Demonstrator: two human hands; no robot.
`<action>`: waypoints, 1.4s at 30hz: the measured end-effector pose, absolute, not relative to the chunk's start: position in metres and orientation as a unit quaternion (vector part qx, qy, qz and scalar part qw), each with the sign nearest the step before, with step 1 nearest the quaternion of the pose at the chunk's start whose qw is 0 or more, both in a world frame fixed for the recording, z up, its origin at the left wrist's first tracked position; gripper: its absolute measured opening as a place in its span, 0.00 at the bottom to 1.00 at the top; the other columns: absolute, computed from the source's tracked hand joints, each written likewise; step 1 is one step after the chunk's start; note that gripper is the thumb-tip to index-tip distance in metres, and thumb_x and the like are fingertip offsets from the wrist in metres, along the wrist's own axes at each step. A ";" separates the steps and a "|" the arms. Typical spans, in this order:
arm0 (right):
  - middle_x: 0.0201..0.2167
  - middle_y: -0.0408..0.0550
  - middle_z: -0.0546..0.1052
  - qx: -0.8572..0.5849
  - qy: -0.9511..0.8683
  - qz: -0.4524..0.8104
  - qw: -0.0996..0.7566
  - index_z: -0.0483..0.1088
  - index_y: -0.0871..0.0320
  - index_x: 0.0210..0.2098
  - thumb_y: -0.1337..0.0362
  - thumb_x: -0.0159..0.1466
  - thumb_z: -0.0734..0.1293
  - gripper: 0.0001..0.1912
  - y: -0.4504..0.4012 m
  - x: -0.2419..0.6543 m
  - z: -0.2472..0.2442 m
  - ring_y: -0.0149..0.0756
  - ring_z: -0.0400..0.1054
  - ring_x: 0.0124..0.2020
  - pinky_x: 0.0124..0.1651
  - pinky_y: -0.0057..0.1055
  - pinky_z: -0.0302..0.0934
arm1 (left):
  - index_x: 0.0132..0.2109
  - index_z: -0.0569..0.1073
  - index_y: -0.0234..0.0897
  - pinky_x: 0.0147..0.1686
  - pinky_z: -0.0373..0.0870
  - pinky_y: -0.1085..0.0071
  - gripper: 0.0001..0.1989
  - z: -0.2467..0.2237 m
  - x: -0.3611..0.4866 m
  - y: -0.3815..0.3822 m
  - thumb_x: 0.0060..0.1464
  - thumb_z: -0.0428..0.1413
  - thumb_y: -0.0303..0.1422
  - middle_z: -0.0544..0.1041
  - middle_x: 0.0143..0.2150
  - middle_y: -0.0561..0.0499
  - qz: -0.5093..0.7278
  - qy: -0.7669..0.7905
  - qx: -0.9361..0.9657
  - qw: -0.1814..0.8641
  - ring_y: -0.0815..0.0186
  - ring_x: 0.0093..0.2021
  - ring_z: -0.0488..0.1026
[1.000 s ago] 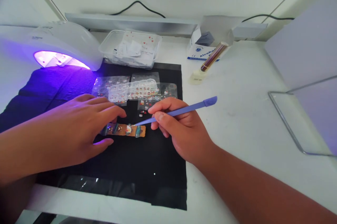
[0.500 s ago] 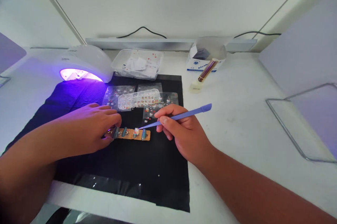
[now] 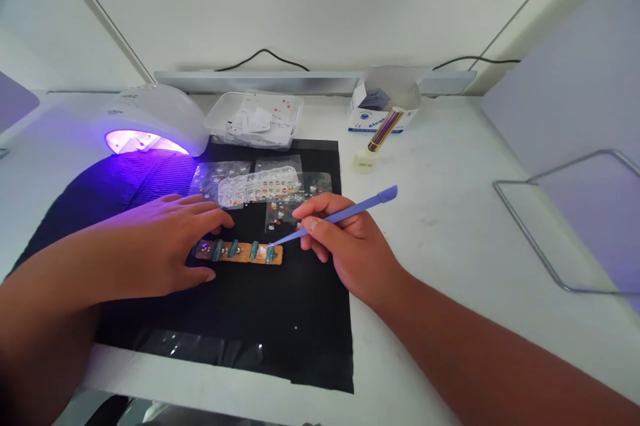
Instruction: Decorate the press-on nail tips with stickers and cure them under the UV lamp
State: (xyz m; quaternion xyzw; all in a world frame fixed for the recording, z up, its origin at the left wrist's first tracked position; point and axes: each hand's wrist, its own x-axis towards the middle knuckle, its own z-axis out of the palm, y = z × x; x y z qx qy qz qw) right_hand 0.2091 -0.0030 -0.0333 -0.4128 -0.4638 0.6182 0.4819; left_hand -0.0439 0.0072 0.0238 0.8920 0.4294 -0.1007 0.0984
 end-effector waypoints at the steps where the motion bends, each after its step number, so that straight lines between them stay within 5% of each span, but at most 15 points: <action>1: 0.17 0.40 0.71 -0.413 -0.462 0.621 0.480 0.75 0.55 0.30 0.67 0.56 0.68 0.02 -0.003 0.209 -0.033 0.26 0.62 0.19 0.18 0.22 0.52 | 0.48 0.71 0.43 0.43 0.66 0.58 0.18 0.024 -0.044 0.007 0.48 0.59 0.39 0.76 0.43 0.48 -0.099 0.429 0.893 0.091 0.54 0.44 0.73; 12: 0.17 0.40 0.70 -0.427 -0.436 0.633 0.476 0.75 0.55 0.29 0.69 0.55 0.68 0.04 -0.002 0.211 -0.032 0.26 0.63 0.20 0.18 0.21 0.53 | 0.53 0.69 0.42 0.46 0.67 0.52 0.25 0.027 -0.038 -0.004 0.49 0.60 0.43 0.74 0.50 0.44 -0.043 0.413 0.909 0.038 0.49 0.47 0.72; 22: 0.17 0.39 0.71 -0.417 -0.431 0.637 0.484 0.76 0.55 0.29 0.70 0.56 0.67 0.06 -0.001 0.211 -0.035 0.24 0.64 0.19 0.18 0.18 0.54 | 0.48 0.70 0.42 0.43 0.66 0.58 0.14 0.030 -0.024 -0.002 0.54 0.57 0.36 0.71 0.46 0.48 0.036 0.317 0.944 0.088 0.58 0.43 0.69; 28: 0.17 0.39 0.71 -0.423 -0.430 0.640 0.476 0.76 0.55 0.29 0.70 0.55 0.67 0.06 -0.002 0.211 -0.032 0.25 0.63 0.20 0.18 0.19 0.54 | 0.52 0.70 0.47 0.43 0.66 0.57 0.16 0.027 -0.024 -0.003 0.55 0.58 0.35 0.70 0.46 0.49 0.014 0.287 0.952 0.105 0.59 0.41 0.68; 42: 0.16 0.39 0.71 -0.441 -0.424 0.635 0.472 0.75 0.55 0.29 0.69 0.54 0.68 0.04 -0.002 0.209 -0.031 0.24 0.61 0.18 0.18 0.20 0.52 | 0.49 0.73 0.42 0.41 0.67 0.59 0.13 0.024 -0.020 0.000 0.56 0.55 0.33 0.70 0.44 0.47 0.022 0.266 0.957 0.109 0.61 0.39 0.68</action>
